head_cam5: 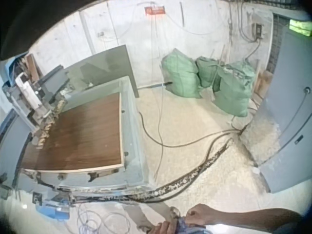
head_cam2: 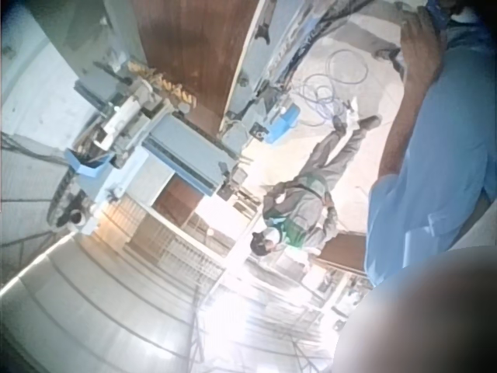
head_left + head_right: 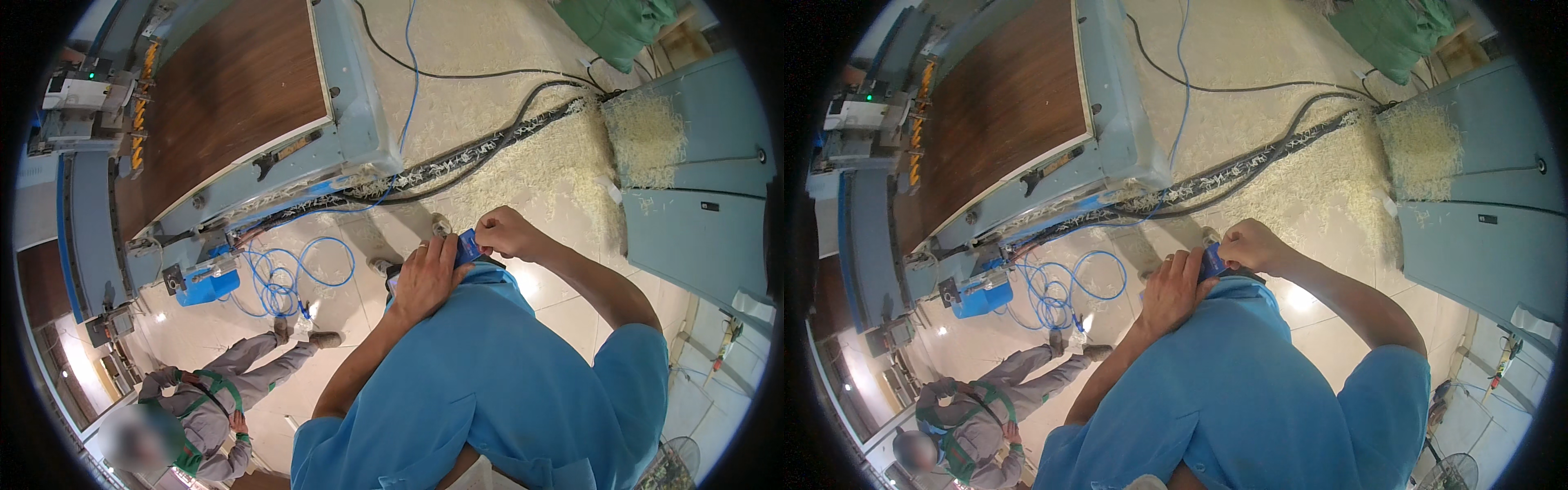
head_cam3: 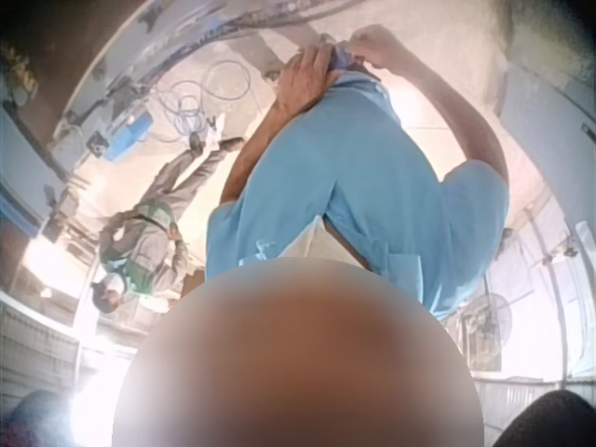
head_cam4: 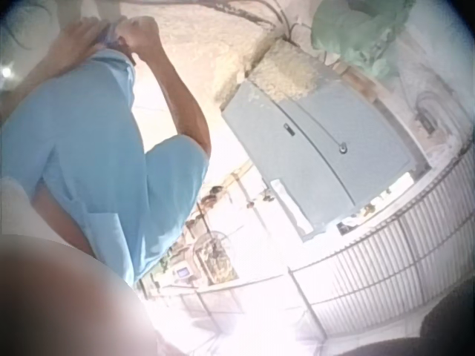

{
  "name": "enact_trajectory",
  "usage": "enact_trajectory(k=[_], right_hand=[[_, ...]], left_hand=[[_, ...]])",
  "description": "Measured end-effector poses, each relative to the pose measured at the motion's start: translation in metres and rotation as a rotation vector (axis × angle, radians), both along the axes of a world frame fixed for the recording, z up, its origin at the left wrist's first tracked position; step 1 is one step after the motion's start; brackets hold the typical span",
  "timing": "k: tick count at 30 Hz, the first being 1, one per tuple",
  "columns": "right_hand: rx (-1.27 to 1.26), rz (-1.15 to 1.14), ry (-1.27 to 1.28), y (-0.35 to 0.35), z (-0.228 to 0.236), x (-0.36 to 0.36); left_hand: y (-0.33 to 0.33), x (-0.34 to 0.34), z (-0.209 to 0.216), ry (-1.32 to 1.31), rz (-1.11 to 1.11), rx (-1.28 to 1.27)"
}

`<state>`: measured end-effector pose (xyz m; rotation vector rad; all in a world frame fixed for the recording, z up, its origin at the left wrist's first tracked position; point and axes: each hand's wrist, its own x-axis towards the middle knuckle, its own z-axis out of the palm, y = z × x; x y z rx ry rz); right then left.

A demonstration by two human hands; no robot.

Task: The person assembles small metal components on the floor, then installs the assembled part into a machine. They handle a cylindrical metal part, a small tool, and a larger metal assembly, using both hands to fit and secure the components.

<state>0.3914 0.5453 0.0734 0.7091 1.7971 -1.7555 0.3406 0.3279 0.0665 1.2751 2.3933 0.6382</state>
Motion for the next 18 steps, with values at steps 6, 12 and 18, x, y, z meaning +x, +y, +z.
enact_trajectory(k=[6,12,18], right_hand=[[-0.054,-0.033,-0.209,0.007,-0.004,-0.008],[-0.064,-0.015,-0.066,0.014,0.001,-0.018],[0.436,0.198,0.706,0.017,0.017,-0.033]], left_hand=[[0.000,0.001,-0.007,-0.045,0.049,0.024],[-0.002,-0.009,-0.014,-0.433,0.215,0.203],[-0.016,-0.040,-0.010,-1.348,0.301,0.317]])
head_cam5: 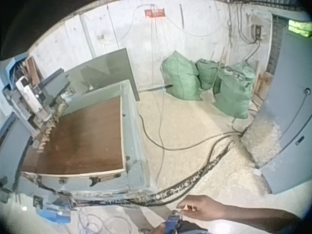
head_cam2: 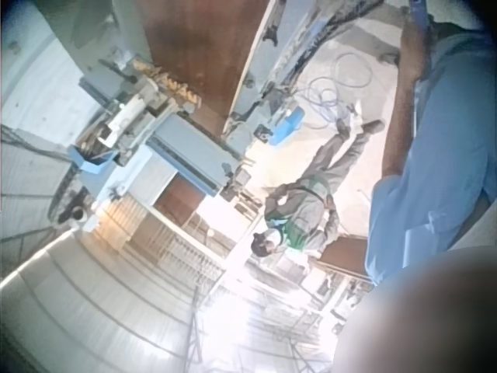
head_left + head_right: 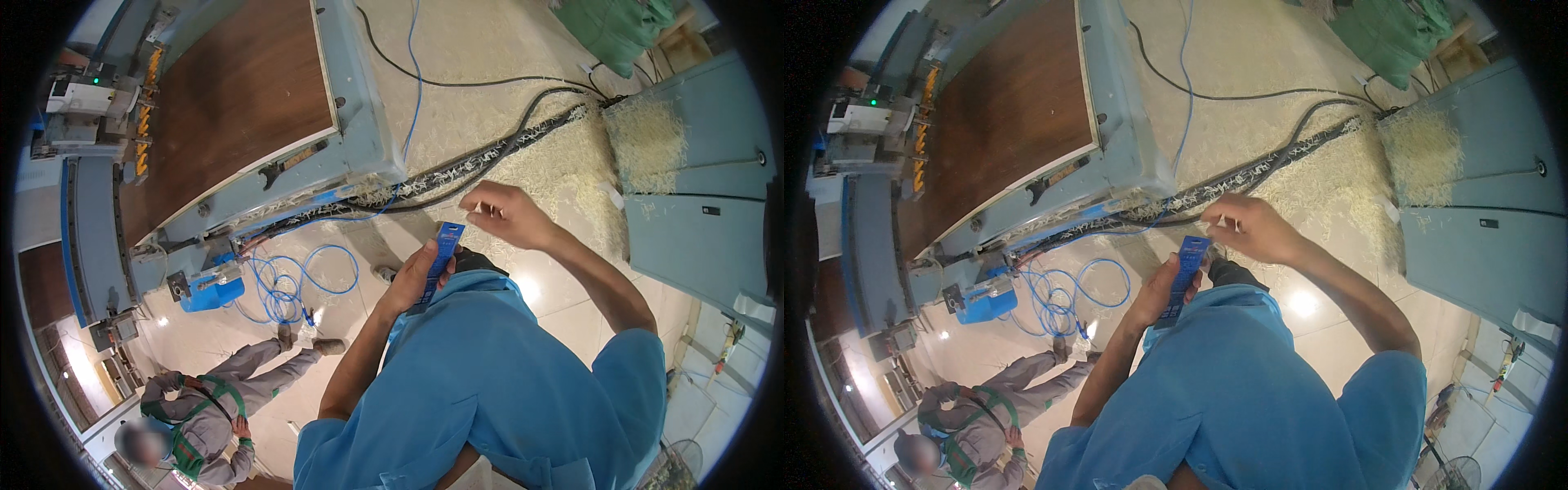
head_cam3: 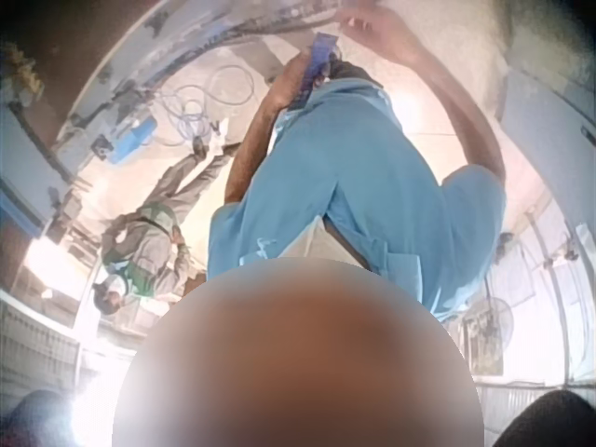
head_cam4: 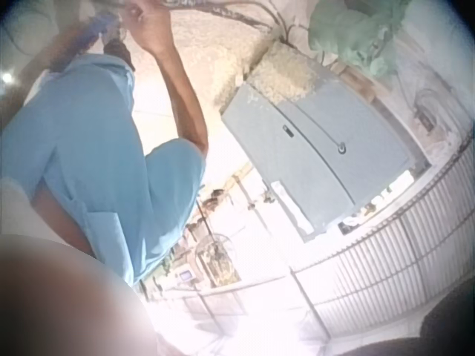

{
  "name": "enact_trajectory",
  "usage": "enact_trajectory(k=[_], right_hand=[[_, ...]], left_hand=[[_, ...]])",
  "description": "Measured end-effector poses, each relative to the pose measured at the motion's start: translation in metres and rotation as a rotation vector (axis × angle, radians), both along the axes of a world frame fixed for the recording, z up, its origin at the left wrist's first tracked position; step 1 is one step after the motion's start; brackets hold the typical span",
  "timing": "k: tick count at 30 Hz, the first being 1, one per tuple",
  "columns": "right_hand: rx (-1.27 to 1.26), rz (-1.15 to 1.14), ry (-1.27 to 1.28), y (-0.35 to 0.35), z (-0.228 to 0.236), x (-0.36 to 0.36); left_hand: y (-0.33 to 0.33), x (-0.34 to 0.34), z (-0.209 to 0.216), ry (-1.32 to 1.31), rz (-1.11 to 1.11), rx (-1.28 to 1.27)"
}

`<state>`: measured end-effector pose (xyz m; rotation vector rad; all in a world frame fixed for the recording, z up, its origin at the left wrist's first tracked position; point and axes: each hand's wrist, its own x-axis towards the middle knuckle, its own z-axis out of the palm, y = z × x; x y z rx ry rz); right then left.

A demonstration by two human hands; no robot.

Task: The person assembles small metal components on the floor, then installs the assembled part into a machine. They handle a cylindrical metal part, a small tool, and a larger metal assembly, using both hands to fit and secure the components.

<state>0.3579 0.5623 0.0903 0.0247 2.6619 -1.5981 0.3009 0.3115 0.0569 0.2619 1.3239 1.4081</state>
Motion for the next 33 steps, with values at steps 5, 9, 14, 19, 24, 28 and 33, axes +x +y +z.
enact_trajectory(k=[5,9,14,19,24,28,33], right_hand=[[0.223,0.116,0.124,-0.016,-0.008,-0.008],[0.393,0.043,0.172,-0.026,-0.017,-0.009],[0.401,-0.053,0.149,-0.021,-0.019,-0.017],[0.139,-0.047,0.054,0.000,-0.030,-0.018],[0.311,-0.165,0.148,0.040,-0.045,-0.028],[0.337,-0.484,0.072,0.154,-0.040,-0.051],[-0.121,-0.828,0.060,0.259,-0.069,-0.083]], left_hand=[[0.002,-0.009,0.001,-0.128,0.004,0.025],[0.010,-0.012,0.000,-0.287,0.023,0.041],[0.023,-0.018,0.005,-0.306,0.041,0.003],[0.022,-0.025,0.012,-0.290,-0.023,-0.033],[0.006,-0.022,0.011,-0.332,-0.068,0.000],[-0.031,-0.021,0.009,-0.355,-0.084,-0.098],[-0.043,-0.026,-0.008,-0.543,0.102,0.166]])
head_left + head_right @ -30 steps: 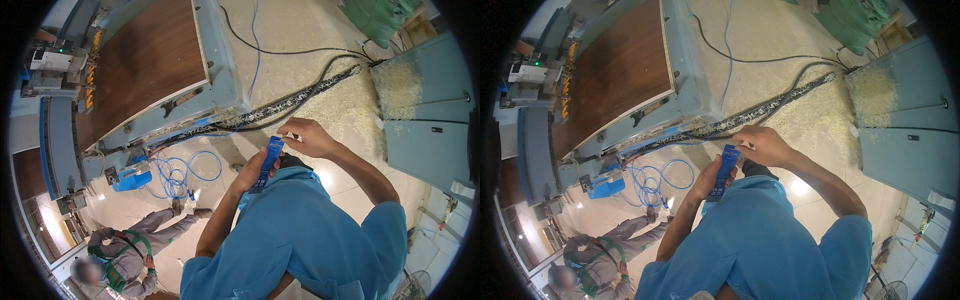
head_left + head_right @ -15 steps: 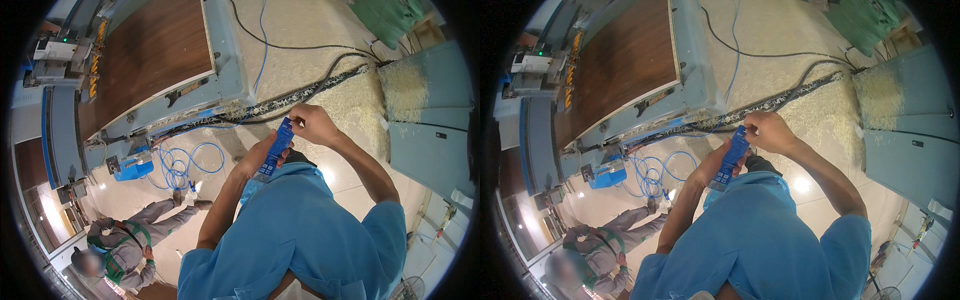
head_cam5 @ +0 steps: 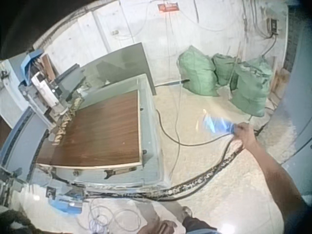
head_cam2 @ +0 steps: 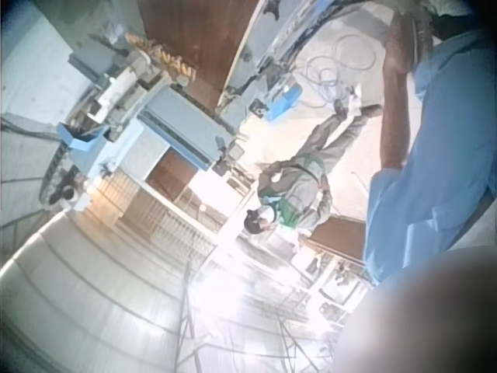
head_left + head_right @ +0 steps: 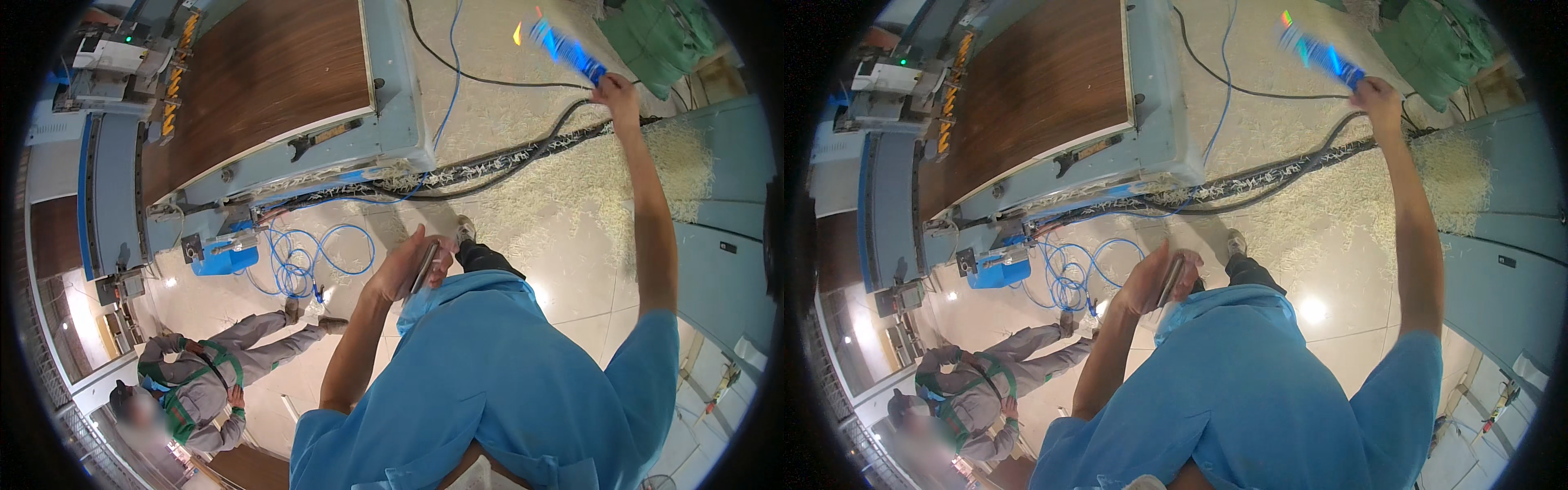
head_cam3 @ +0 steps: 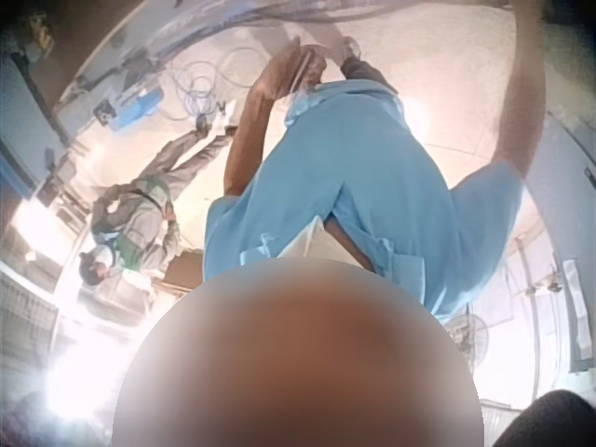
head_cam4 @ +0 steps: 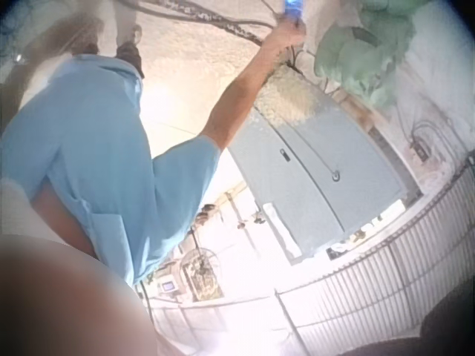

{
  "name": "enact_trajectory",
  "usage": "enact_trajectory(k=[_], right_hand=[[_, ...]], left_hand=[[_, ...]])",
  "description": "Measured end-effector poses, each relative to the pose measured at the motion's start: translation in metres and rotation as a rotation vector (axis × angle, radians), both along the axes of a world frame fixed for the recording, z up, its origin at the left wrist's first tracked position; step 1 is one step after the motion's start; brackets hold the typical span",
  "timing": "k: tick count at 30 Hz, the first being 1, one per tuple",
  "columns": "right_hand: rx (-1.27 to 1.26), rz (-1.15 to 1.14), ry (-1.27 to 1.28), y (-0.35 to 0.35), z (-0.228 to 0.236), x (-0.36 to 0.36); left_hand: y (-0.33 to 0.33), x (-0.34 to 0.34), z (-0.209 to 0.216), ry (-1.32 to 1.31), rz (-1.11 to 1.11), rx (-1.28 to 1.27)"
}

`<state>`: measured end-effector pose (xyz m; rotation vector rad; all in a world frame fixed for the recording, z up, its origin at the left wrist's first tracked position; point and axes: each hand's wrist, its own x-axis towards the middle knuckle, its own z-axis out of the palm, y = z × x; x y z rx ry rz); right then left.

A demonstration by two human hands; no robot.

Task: The person assembles small metal components on the floor, then installs the assembled part into a machine. They handle a cylindrical metal part, a small tool, and a larger metal assembly, using both hands to fit and secure the components.

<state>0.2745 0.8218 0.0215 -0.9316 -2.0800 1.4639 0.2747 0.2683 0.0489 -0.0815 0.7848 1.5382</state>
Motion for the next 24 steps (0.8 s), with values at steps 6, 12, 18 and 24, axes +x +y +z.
enact_trajectory(k=[6,12,18,24], right_hand=[[-0.211,0.492,-0.049,-0.113,-0.032,0.006],[-1.591,0.385,0.115,-0.354,-0.083,0.075],[-0.805,0.336,0.336,-0.371,-0.102,0.087],[-1.571,0.155,0.601,-0.353,-0.095,0.096]], left_hand=[[0.028,-0.006,-0.010,0.102,0.282,-0.079],[0.084,0.003,-0.034,1.079,0.169,-0.496],[0.124,0.026,-0.027,1.897,-0.091,-0.777],[0.145,0.021,0.005,1.909,-0.176,-0.687]])
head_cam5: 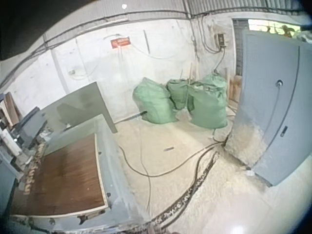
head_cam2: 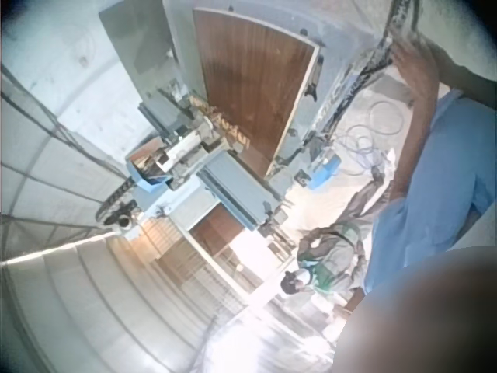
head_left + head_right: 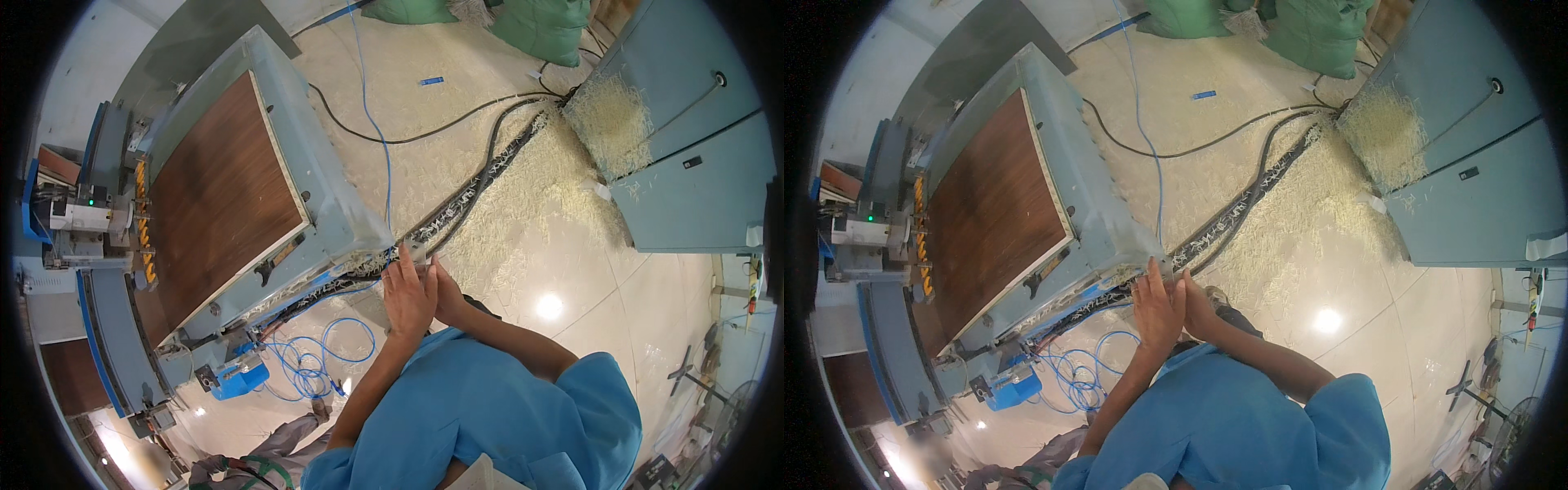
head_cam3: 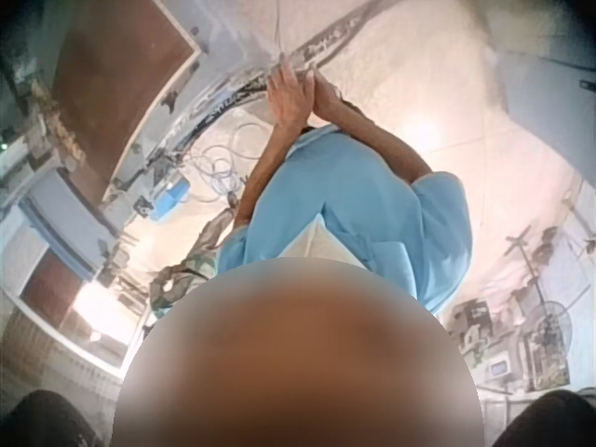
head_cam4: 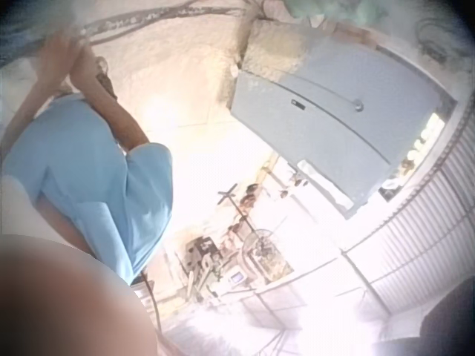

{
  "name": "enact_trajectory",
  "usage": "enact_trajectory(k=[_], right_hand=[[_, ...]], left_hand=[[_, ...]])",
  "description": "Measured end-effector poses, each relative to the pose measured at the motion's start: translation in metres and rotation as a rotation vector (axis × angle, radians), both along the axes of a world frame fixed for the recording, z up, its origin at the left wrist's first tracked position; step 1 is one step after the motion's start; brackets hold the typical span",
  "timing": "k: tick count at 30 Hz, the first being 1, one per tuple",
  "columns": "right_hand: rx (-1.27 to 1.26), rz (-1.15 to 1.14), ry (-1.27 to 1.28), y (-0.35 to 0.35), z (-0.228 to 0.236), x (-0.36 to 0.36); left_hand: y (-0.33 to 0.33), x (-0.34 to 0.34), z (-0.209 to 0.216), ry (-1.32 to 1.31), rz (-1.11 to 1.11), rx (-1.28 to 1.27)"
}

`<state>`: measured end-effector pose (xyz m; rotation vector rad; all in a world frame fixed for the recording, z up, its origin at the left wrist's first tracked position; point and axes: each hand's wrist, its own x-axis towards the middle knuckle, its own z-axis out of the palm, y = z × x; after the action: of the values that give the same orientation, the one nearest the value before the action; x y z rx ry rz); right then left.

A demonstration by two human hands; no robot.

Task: The person assembles small metal components on the floor, then installs the assembled part into a machine. They handle a cylindrical metal part, a small tool, and a larger metal assembly, using both hands to fit and secure the components.

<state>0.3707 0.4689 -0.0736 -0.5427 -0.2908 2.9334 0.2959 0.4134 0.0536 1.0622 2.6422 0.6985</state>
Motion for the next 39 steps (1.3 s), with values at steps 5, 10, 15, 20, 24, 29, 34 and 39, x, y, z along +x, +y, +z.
enact_trajectory(k=[5,10,15,20,24,29,34,39], right_hand=[[-0.226,-0.127,-0.313,0.006,-0.009,0.006],[-0.104,-0.537,-0.526,0.054,-0.049,0.044],[0.199,-0.360,-0.867,0.091,-0.035,0.093],[0.367,-0.229,-0.506,0.079,0.030,0.066],[0.264,-0.012,-0.171,0.057,0.069,0.001],[0.226,0.268,-0.043,-0.014,0.086,-0.076],[0.135,0.558,-0.066,-0.133,0.079,-0.141],[0.073,0.798,-0.124,-0.248,0.062,-0.174]], left_hand=[[-0.005,-0.008,-0.025,-0.019,-0.025,0.148],[0.009,-0.027,-0.039,-0.487,-0.251,-0.061],[0.180,-0.139,0.008,-1.318,0.210,0.493],[0.155,-0.149,0.023,-0.944,-0.026,0.856],[0.018,-0.116,-0.004,-0.872,0.014,0.817],[-0.157,-0.090,-0.017,-0.487,0.271,0.398],[-0.274,-0.050,-0.021,-0.150,0.332,0.424],[-0.367,-0.063,-0.032,0.080,0.520,0.401]])
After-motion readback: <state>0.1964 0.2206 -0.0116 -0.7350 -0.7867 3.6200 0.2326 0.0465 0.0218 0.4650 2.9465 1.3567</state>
